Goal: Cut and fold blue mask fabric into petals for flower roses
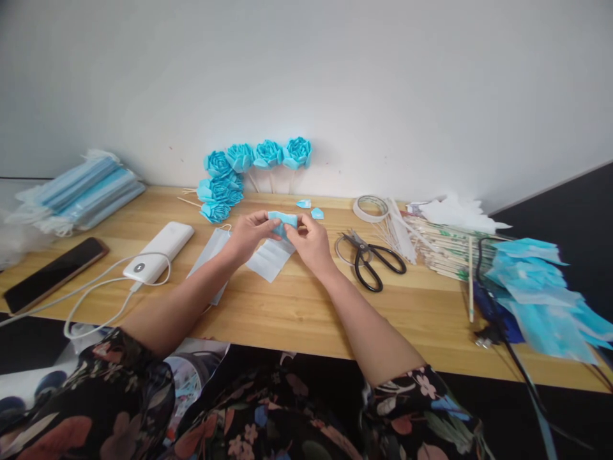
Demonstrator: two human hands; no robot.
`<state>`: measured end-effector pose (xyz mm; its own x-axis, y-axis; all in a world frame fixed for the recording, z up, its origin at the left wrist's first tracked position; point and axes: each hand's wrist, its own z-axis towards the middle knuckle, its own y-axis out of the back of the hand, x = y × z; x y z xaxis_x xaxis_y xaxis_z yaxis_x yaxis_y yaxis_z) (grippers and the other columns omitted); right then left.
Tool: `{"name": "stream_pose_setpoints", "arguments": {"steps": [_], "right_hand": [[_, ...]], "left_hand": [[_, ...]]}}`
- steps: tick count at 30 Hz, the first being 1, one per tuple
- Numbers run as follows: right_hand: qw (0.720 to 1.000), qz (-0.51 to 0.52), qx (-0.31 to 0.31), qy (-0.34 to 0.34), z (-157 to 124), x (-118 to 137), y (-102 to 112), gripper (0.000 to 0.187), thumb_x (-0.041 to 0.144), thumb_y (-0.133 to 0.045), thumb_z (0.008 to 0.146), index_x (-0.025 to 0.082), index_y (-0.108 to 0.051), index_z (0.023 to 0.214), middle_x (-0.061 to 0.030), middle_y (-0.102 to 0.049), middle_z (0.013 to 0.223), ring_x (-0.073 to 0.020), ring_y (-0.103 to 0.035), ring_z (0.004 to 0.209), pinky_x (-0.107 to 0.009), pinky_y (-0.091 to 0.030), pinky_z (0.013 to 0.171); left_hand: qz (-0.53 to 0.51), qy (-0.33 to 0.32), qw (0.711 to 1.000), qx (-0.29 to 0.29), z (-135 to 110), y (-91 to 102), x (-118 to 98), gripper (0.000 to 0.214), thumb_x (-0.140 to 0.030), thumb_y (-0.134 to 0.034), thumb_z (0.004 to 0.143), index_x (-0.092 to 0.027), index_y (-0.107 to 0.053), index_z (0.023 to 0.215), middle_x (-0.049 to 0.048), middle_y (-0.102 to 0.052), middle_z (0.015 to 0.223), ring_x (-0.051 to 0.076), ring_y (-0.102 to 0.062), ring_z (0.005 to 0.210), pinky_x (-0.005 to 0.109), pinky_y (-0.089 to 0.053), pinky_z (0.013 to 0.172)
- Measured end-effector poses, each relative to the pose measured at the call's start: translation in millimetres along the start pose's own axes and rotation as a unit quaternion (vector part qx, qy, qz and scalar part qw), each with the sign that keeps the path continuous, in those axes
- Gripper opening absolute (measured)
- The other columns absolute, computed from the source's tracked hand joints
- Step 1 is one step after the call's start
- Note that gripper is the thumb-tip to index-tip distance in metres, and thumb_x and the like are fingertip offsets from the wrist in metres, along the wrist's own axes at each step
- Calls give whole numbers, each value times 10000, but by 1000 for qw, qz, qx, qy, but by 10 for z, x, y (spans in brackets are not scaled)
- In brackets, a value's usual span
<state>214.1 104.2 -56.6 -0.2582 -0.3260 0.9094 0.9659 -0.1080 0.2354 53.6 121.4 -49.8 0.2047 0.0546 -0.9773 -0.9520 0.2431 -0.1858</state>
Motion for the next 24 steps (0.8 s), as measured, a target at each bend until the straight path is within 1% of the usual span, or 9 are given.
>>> {"name": "stream_pose_setpoints", "arguments": {"steps": [3, 6, 11, 13, 17, 19, 22, 24], "right_hand": [[1000, 5, -3, 3, 27, -40, 28, 169, 385, -632, 784, 221, -592, 774, -2, -656, 773, -156, -577, 688, -285, -472, 653], [1000, 16, -7, 14, 50, -79, 53, 157, 374, -634, 799, 219, -630, 824, -13, -693, 845, -164, -606, 749, -303, -489, 724], [1000, 18, -1, 6, 54, -100, 54, 159, 372, -630, 808, 214, -629, 815, -14, -696, 841, -164, -611, 744, -311, -492, 731], [1000, 23, 3, 8, 52, -105, 49, 164, 376, -629, 817, 214, -634, 837, -16, -696, 862, -168, -620, 778, -313, -495, 749], [998, 57, 36, 0, 49, -110, 28, 256, 393, -664, 802, 217, -652, 987, -34, -697, 971, -192, -635, 915, -315, -502, 780], [996, 59, 58, -16, 47, -111, 13, 299, 401, -678, 783, 216, -655, 1017, -39, -699, 979, -202, -636, 932, -319, -504, 771], [997, 50, 62, -25, 47, -122, 3, 284, 393, -672, 769, 210, -664, 985, -34, -698, 925, -202, -639, 884, -325, -503, 756], [998, 42, 47, -17, 50, -137, 7, 215, 384, -653, 771, 208, -660, 894, -23, -689, 862, -191, -634, 822, -325, -499, 746]], "left_hand": [[8, -18, 1000, -15, 20, 29, -20, 346, -435, -815, 686, -130, -667, 755, 13, -675, 725, 128, -629, 659, 286, -571, 645], [3, -26, 999, -27, 48, 61, -28, 353, -436, -817, 682, -132, -671, 783, 27, -697, 761, 150, -656, 705, 299, -587, 662], [-11, -25, 999, -31, 70, 72, -11, 367, -434, -822, 677, -128, -671, 811, 26, -701, 770, 141, -659, 710, 312, -603, 707], [-14, -27, 999, -32, 65, 65, -8, 361, -428, -822, 683, -124, -665, 800, 20, -693, 758, 133, -655, 695, 310, -605, 708], [-15, -29, 999, -34, 30, 37, -15, 338, -412, -811, 704, -123, -668, 806, 14, -685, 753, 130, -654, 697, 311, -607, 720], [-13, -28, 999, -31, 10, 19, -17, 329, -408, -799, 718, -123, -677, 830, 18, -688, 773, 138, -661, 723, 322, -609, 740], [-11, -27, 999, -28, -6, -3, -14, 325, -402, -799, 714, -123, -678, 826, 18, -684, 783, 138, -654, 728, 314, -607, 715], [-7, -25, 999, -30, -1, -4, -9, 321, -401, -803, 709, -124, -676, 809, 14, -678, 774, 128, -639, 708, 292, -597, 676]]}}
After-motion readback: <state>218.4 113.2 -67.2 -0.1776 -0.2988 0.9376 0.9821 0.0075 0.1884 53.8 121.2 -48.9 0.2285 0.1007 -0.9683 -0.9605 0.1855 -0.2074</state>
